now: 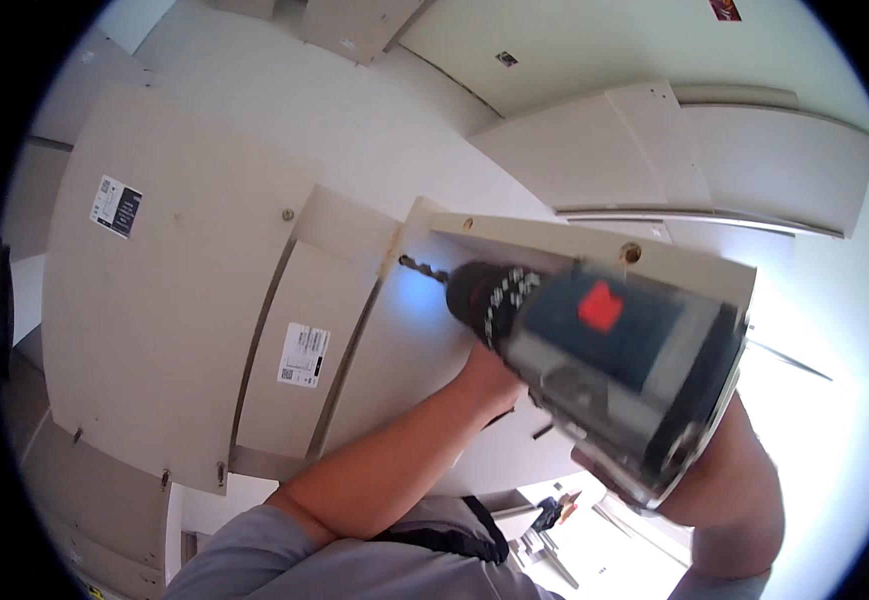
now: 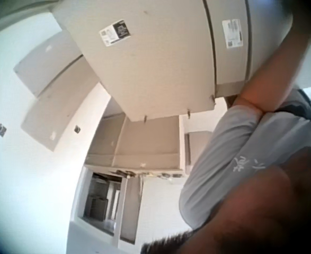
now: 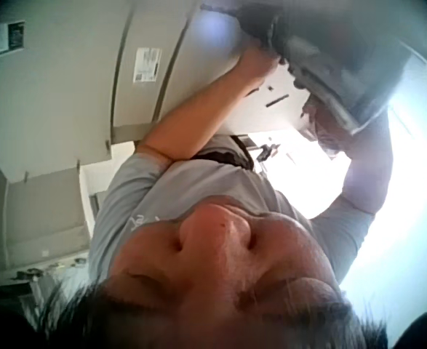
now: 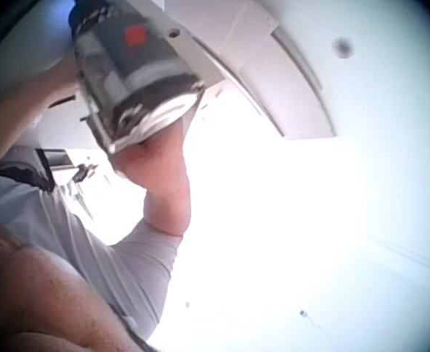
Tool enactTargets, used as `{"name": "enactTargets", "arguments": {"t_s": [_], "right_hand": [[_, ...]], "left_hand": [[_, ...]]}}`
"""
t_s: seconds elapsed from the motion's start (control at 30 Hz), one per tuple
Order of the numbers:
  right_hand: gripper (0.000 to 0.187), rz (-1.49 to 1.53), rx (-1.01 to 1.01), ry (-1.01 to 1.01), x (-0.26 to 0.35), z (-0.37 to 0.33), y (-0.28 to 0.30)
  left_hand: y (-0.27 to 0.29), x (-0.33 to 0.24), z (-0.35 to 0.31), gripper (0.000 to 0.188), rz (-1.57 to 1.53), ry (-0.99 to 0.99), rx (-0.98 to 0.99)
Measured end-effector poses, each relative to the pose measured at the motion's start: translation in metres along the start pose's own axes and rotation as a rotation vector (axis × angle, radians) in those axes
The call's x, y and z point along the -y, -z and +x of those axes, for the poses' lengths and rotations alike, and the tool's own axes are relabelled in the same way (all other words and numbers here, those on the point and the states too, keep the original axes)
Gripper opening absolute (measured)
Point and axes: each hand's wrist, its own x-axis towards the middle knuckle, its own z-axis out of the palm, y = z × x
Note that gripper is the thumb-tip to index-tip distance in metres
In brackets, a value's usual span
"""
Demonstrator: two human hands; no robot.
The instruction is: The person assembles a wooden cabinet by using a drill to make holes and secure components, handling wooden panels and various hardware by hand.
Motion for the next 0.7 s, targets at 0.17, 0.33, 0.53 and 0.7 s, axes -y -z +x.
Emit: {"name": "enactTargets", "arguments": {"t_s": [0.17,0.33,0.53,0.7], "right_hand": [[0.055,-0.171,0.002,-0.233,0.045,0.011,-0.007],[0.041,-0.205,-0.026,-0.319,0.053,0.016,-0.011],[0.043,-0.205,0.030,-0.199,0.041,0.014,-0.007],[0.039,-0.274,-0.035,-0.284,0.056,0.018,-0.016]], "left_hand": [[-0.001,-0.014,-0.001,0.013,0.128,0.009,0.031],[-0.004,-0.020,0.002,0.018,0.106,0.069,-0.045],[-0.001,-0.014,0.002,0.010,0.093,0.013,0.000],[-0.007,-0.022,-0.003,0.009,0.164,-0.061,-0.017]]}}
